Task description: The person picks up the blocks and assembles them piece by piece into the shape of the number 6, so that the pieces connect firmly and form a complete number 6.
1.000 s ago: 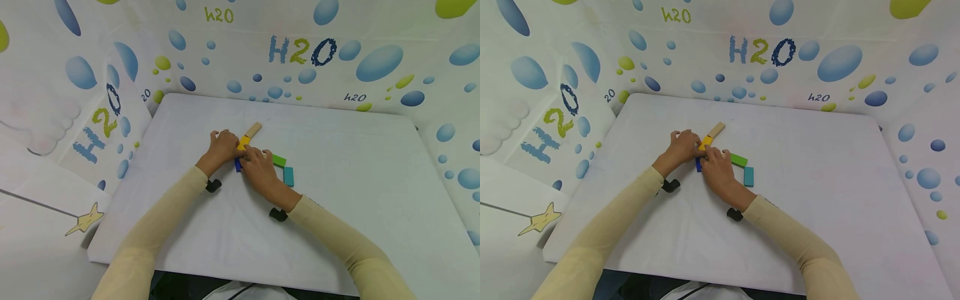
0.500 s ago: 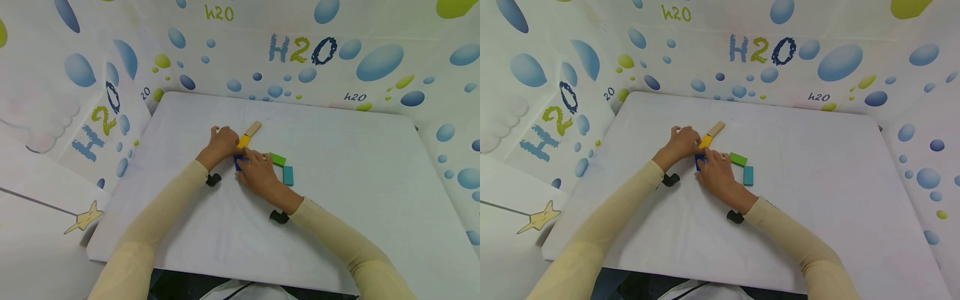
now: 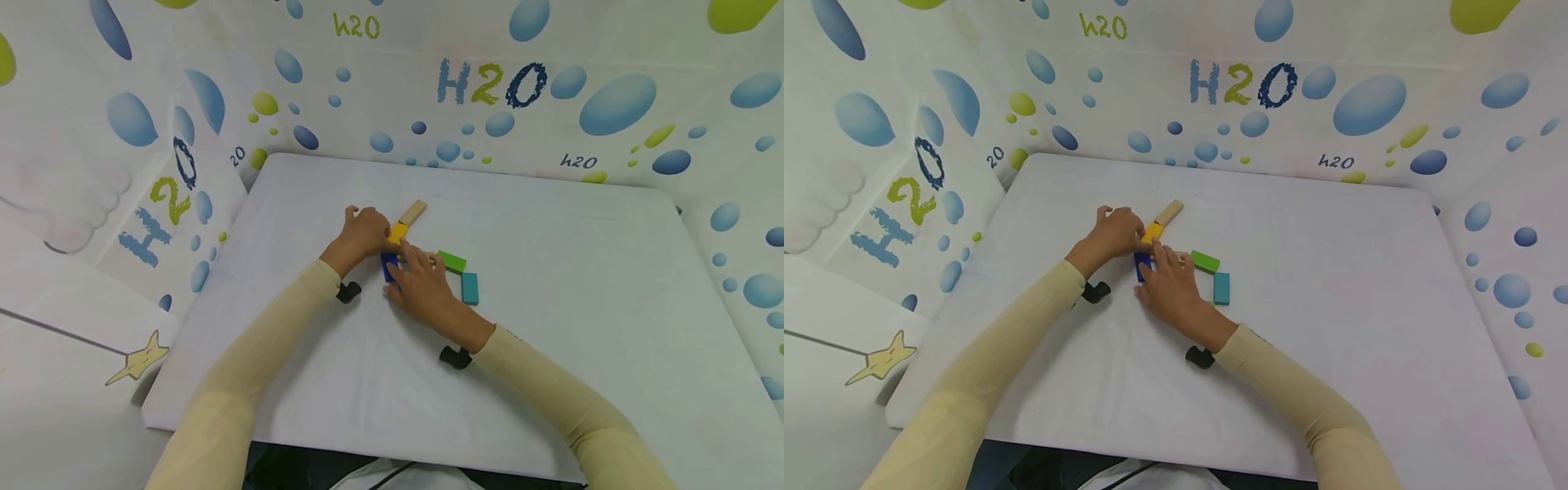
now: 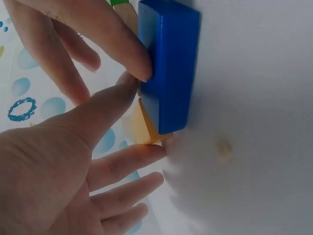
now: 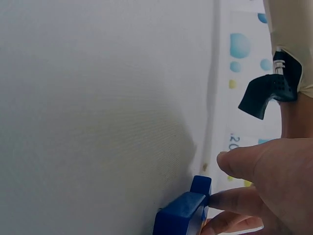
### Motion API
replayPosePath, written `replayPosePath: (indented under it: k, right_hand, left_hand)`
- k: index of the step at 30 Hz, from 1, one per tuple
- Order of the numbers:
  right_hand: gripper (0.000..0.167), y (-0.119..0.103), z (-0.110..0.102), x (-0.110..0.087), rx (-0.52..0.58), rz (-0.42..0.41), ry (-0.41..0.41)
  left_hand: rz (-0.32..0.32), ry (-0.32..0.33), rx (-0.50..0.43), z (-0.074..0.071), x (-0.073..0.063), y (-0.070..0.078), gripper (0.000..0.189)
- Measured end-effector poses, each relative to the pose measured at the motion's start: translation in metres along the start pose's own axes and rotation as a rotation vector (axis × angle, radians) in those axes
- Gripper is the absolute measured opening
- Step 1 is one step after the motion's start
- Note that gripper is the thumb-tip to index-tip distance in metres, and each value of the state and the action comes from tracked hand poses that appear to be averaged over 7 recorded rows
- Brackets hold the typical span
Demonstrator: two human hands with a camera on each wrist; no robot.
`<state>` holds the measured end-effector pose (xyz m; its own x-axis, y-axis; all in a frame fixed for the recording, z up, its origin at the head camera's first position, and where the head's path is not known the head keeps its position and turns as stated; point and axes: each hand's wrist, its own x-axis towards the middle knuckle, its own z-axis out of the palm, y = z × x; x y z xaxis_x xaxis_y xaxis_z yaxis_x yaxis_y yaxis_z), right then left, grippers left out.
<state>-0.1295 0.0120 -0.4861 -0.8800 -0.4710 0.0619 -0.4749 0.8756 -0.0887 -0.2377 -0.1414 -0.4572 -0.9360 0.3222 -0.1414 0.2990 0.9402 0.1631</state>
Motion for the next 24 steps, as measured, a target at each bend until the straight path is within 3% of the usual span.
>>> replayPosePath:
  k: [9, 18, 24]
  right_hand:
    - [0.051, 0.003, -0.007, -0.001, 0.083, 0.036, -0.008]
    - [0.045, 0.032, -0.022, -0.008, 0.164, 0.145, -0.010]
    - [0.044, 0.050, -0.027, -0.011, 0.180, 0.173, 0.010]
  left_hand:
    - [-0.009, -0.001, -0.029, -0.001, -0.004, -0.001, 0.054]
    - [-0.017, 0.000, -0.019, 0.003, -0.003, 0.000, 0.054]
    - [-0.024, -0.009, 0.002, 0.002, -0.004, 0.002, 0.052]
